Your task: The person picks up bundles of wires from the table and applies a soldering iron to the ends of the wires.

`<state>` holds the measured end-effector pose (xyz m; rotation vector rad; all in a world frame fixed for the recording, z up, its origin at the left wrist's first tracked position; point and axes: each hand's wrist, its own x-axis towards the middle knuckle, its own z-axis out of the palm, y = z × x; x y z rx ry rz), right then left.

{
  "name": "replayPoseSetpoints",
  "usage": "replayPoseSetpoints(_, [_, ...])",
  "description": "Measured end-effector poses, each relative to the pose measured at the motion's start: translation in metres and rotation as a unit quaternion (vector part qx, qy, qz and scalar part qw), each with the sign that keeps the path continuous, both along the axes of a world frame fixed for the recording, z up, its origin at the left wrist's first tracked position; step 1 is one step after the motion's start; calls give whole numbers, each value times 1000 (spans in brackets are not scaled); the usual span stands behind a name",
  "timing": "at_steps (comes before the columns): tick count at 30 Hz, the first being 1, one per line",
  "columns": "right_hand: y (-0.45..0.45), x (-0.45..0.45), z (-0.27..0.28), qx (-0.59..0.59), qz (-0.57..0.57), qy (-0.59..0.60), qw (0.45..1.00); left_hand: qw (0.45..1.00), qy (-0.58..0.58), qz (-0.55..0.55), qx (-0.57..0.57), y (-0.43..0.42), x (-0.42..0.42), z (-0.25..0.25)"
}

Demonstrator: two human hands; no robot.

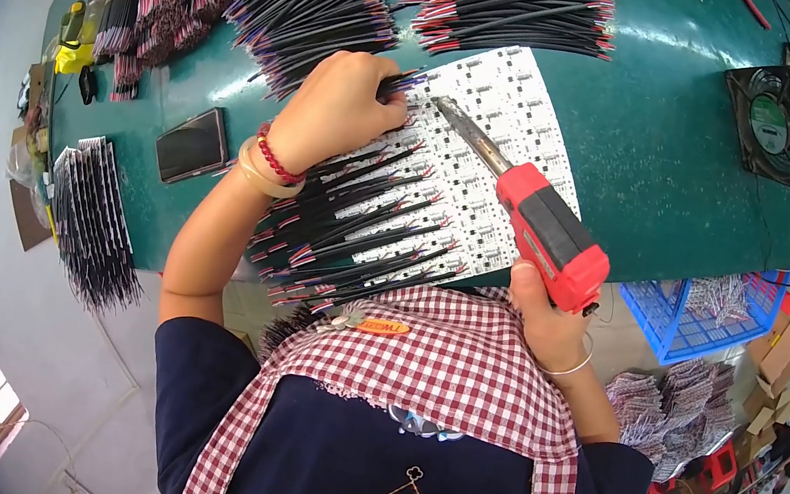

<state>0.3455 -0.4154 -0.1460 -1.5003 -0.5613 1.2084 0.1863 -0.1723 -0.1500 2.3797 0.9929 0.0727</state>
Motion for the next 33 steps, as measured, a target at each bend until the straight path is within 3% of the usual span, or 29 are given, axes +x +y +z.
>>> replayPoseSetpoints(12, [0,-4,-7,-31,14,17,999,999,-12,4,41,-11,-2,0])
replayPoseSetpoints(15, [-3,-4,-14,-24,25,-3,999,998,-16,1,53,-12,-3,-2])
replayPoseSetpoints(17, [-3,-4,-18,4,38,-88,995,998,-15,0,56,-13,-2,-2])
replayPoseSetpoints(18, [-3,-5,-15,4,37,-88,995,998,-16,-1,56,-13,-1,-2])
replayPoseSetpoints(20, [-2,-7,-6,-29,-14,23,999,998,-8,-8,58,-14,-1,-1])
replayPoseSetpoints(27, [-2,-5,-13,-34,1,7,999,998,1,-2,62,-15,0,0])
replayPoseSetpoints(29, [-4,-4,-15,-20,65,-66,996,999,4,0,45,-15,0,1])
replayPoseSetpoints(33, [-3,-7,-11,3,26,-40,999,998,9,-5,57,-15,0,0])
